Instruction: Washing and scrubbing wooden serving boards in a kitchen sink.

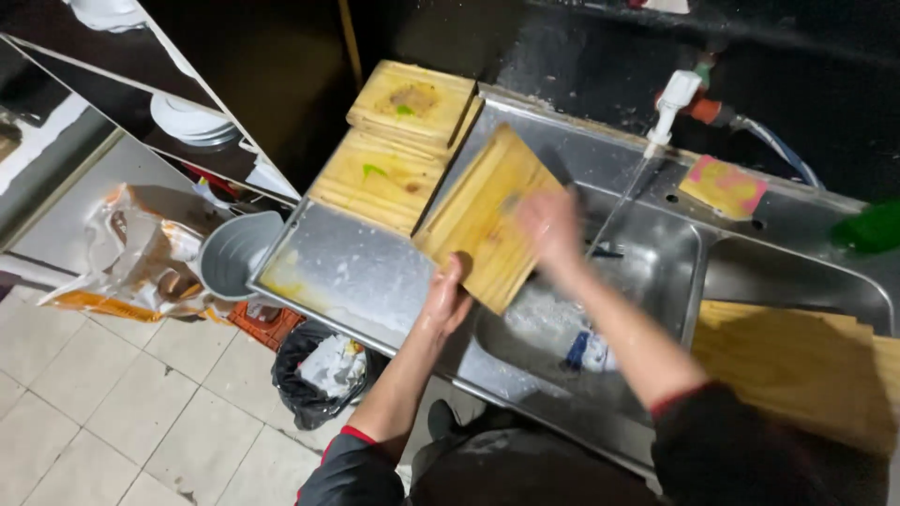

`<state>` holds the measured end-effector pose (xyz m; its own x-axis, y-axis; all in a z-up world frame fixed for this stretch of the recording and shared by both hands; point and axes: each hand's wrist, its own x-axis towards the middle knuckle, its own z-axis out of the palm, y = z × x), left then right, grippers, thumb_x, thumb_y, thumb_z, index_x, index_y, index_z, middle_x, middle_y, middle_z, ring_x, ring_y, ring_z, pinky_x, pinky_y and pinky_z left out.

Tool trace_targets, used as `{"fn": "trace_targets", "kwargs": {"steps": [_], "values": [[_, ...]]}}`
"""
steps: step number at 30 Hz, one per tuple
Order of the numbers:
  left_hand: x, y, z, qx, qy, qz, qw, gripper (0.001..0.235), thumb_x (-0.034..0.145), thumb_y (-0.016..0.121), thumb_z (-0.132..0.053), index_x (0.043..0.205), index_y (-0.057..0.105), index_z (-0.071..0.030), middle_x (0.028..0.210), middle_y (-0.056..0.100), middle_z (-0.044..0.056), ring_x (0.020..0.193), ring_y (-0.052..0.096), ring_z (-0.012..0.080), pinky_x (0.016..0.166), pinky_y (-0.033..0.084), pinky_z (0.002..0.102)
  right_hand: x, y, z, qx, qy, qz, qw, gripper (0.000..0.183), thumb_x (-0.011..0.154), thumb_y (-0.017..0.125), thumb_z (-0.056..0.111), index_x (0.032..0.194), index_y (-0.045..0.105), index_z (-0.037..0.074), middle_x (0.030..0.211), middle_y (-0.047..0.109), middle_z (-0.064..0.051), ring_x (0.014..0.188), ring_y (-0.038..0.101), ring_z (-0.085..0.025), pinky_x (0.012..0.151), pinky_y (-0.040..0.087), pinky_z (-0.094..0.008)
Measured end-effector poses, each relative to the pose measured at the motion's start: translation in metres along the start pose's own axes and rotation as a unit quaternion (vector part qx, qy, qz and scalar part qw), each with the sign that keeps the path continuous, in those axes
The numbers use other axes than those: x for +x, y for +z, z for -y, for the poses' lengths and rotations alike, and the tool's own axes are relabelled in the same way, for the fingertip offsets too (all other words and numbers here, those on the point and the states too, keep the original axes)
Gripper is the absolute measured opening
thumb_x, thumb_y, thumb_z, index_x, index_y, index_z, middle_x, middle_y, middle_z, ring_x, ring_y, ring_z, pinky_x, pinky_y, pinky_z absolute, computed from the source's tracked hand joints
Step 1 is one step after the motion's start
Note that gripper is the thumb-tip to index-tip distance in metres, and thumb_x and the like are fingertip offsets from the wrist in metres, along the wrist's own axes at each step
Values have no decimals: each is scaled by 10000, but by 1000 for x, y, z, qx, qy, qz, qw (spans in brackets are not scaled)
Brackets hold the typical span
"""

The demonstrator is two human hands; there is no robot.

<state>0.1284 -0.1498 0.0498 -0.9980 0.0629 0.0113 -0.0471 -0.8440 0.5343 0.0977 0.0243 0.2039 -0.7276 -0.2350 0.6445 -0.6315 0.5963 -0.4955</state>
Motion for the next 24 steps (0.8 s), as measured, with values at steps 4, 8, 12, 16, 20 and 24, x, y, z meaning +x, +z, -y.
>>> {"fn": "trace_targets", "kwargs": {"steps": [4,8,12,16,20,24], "values": [[2,18,11,-30,-48,-47,997,594,994,626,-428,1448,471,-77,1385,598,115,1265,602,285,1079,503,484,-33,27,-24,-85,6,125,989,193,868,705,241,741,648,108,789,644,-77,824,642,-277,744,500,-456],[115,-38,73,57,12,-101,993,806,980,603,-579,1557,398,-56,1489,522,167,1366,507,337,1098,465,478,-45,-1,34,-89,-101,82,988,221,735,769,220,909,725,91,885,664,-128,884,635,-352,754,518,-457],[125,14,37,56,-100,-154,981,914,863,522,-662,1611,216,-236,1640,263,-31,1460,222,219,1042,326,572,-68,-25,2,-75,24,131,988,222,852,795,168,1040,727,72,1014,657,-121,974,622,-331,838,510,-440],[100,-28,-14,392,-2,-163,905,969,923,693,-553,1599,224,-41,1653,301,213,1530,310,340,1210,322,501,-103,-33,-41,8,130,82,988,263,913,746,174,1139,705,46,1109,654,-128,1033,637,-293,888,508,-366],[71,-37,-74,474,253,-315,782,1004,857,776,-428,1551,269,91,1540,395,288,1421,414,361,1217,320,434,-189,-7,-186,202,418,1,886,212,971,667,156,1161,670,62,1066,651,-27,1008,604,-162,901,477,-307],[119,-39,-87,319,201,-342,861,969,860,779,-384,1534,254,76,1558,390,258,1400,420,341,1183,324,450,-155,6,-222,323,558,-100,758,158,1107,580,258,1121,655,119,1007,661,5,959,607,-153,883,492,-344]]}}
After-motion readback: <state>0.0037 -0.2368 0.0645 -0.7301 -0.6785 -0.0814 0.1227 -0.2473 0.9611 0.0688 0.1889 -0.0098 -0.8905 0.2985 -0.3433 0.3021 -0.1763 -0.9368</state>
